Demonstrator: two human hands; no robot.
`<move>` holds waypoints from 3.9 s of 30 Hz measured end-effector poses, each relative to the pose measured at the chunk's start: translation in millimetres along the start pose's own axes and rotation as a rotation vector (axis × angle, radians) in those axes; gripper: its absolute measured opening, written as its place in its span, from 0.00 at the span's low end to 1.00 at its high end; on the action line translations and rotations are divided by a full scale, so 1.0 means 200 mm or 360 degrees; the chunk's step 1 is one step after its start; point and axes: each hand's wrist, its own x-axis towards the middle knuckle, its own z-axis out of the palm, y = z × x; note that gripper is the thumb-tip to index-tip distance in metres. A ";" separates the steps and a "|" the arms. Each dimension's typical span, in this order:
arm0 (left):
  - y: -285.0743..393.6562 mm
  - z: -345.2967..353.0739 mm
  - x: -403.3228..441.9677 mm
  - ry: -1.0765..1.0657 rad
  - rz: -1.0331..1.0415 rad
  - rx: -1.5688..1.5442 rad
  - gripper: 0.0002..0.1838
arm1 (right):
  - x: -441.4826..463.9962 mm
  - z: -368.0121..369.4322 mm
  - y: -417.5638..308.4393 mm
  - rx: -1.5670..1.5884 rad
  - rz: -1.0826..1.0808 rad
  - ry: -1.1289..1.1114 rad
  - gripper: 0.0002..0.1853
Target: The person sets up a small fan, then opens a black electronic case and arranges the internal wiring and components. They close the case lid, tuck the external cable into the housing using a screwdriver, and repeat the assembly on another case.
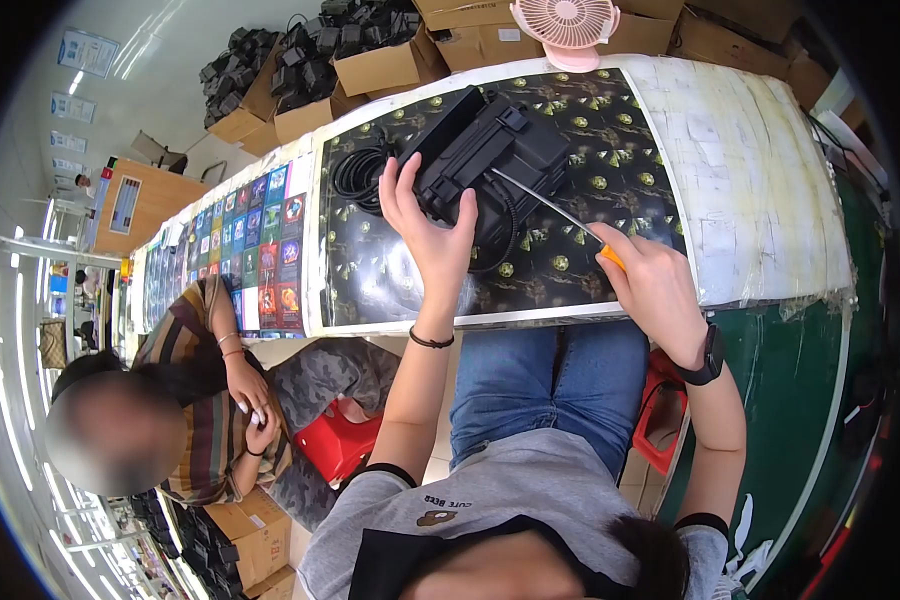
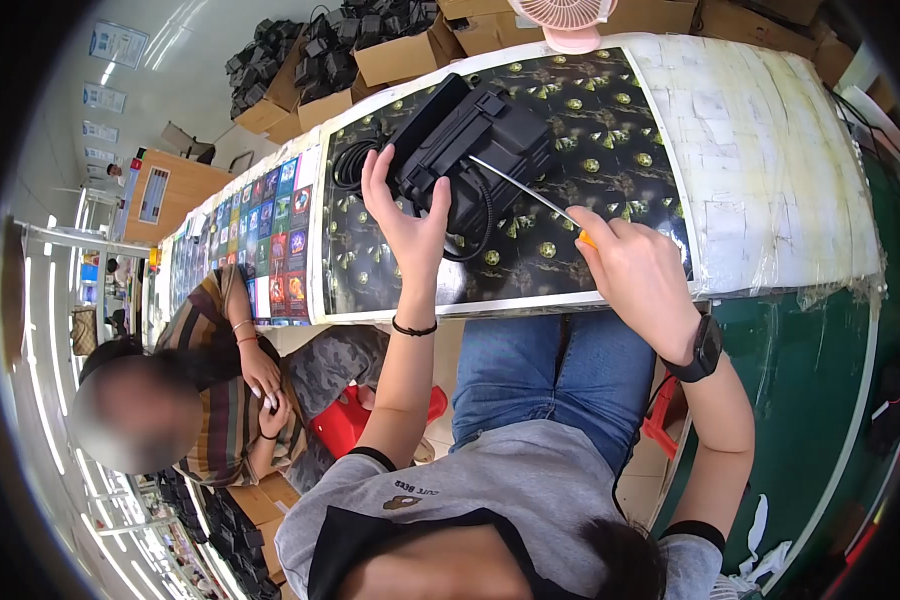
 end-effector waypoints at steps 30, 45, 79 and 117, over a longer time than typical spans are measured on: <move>-0.03 0.01 -0.15 -0.0009 -0.0319 -0.0654 0.23 | 0.00 -0.11 -0.12 0.0323 0.0153 -0.0237 0.14; 0.01 0.00 -0.20 0.0050 -0.0225 -0.0441 0.20 | -0.06 -0.04 -0.20 -0.0113 0.0059 -0.0235 0.17; -0.34 -0.19 -0.33 -0.0017 -0.0164 -0.1161 0.21 | 0.04 -0.24 0.13 0.1604 0.0765 -0.0081 0.08; -0.04 -0.12 -0.52 -0.0628 -0.0387 -0.1157 0.65 | 0.03 0.14 0.16 0.2304 0.1133 0.0521 0.14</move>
